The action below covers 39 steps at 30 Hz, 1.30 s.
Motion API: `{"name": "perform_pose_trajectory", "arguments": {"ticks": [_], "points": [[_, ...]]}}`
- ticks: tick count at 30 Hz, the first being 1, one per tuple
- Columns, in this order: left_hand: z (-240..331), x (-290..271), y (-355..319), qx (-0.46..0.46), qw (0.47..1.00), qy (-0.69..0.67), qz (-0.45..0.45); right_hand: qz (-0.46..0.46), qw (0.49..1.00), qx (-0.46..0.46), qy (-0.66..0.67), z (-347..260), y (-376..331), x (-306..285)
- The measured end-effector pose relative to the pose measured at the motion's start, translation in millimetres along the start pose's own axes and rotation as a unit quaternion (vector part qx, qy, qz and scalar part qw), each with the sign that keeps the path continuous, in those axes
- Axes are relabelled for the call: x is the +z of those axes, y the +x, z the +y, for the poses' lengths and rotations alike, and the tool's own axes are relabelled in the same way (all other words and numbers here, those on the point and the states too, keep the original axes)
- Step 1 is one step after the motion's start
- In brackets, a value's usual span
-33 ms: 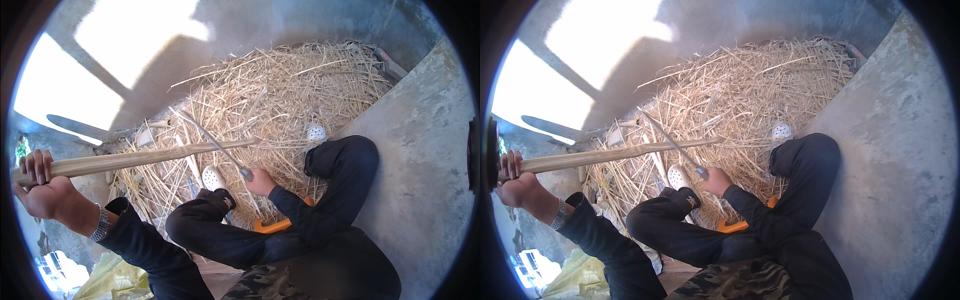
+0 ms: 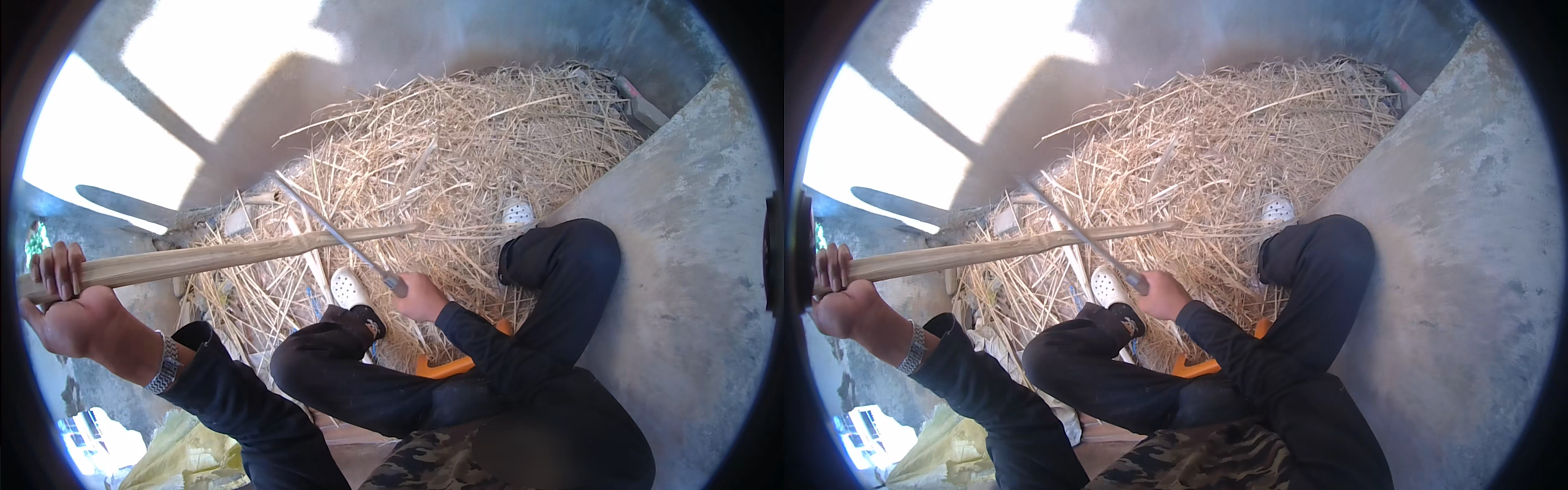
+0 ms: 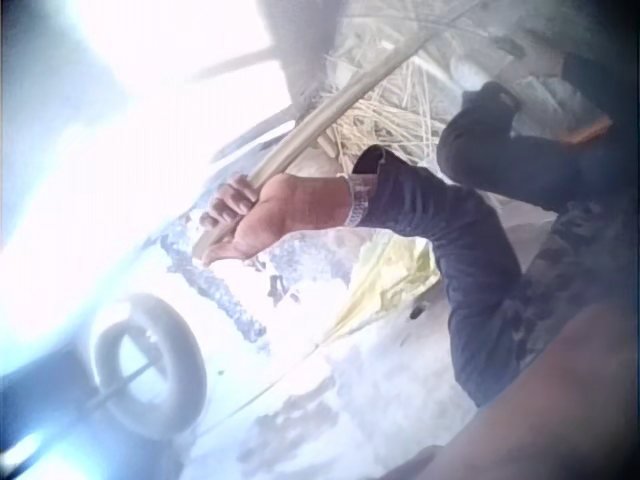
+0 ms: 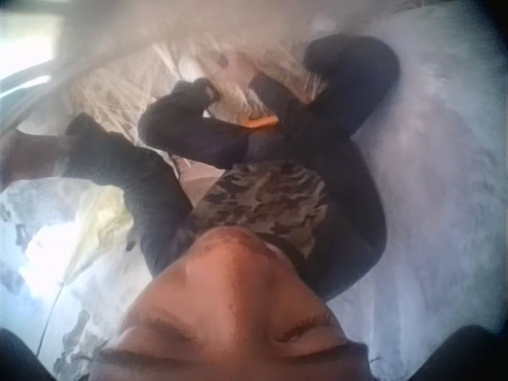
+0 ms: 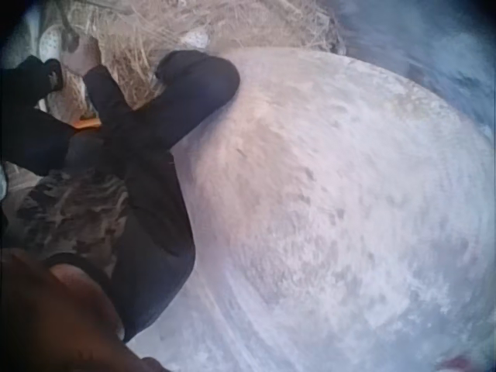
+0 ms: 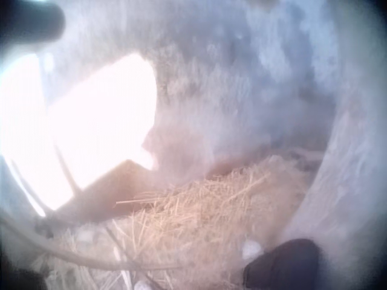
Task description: The person sits on a straw-covered floor and uses a small blue knife to shave a long wooden stick. They hold the stick with their left hand and scrape the surface with the knife in their right hand. Later, they switch to a larger knife to continue shaving the stick.
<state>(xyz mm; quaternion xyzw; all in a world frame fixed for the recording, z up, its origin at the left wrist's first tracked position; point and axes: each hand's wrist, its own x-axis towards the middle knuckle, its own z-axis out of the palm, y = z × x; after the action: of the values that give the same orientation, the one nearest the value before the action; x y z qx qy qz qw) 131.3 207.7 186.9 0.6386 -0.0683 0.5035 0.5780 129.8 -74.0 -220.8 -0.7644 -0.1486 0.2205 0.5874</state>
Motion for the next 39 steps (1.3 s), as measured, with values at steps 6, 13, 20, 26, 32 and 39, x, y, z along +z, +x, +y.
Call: {"name": "perform_pose_trajectory", "arguments": {"ticks": [6, 13, 20, 26, 32, 39], "points": [[9.8, 4.9, -3.8, -0.018, 0.998, -0.031, -0.059, 0.025, 0.988, 0.146, -0.048, 119.9, 14.7, 17.4], [-13.0, 10.0, 1.7, 0.013, 0.997, -0.049, -0.049, 0.055, 0.989, 0.103, -0.088, 129.5, 8.0, 20.9], [-6.7, 4.5, 9.1, 0.026, 0.999, -0.026, -0.021, 0.071, 0.994, 0.070, -0.035, 128.1, 3.7, 19.1], [-24.0, -12.3, 19.1, 0.007, 0.999, -0.037, -0.033, 0.093, 0.914, 0.393, 0.024, 221.4, -7.2, 15.2], [-9.2, 53.8, -16.2, 0.008, 0.980, 0.068, 0.187, 0.013, 0.996, 0.091, 0.003, 62.2, 4.9, 9.2], [3.2, 11.2, -13.4, 0.017, 0.999, 0.021, 0.039, 0.032, 0.998, 0.051, 0.016, 12.6, -8.1, 35.0]]}}
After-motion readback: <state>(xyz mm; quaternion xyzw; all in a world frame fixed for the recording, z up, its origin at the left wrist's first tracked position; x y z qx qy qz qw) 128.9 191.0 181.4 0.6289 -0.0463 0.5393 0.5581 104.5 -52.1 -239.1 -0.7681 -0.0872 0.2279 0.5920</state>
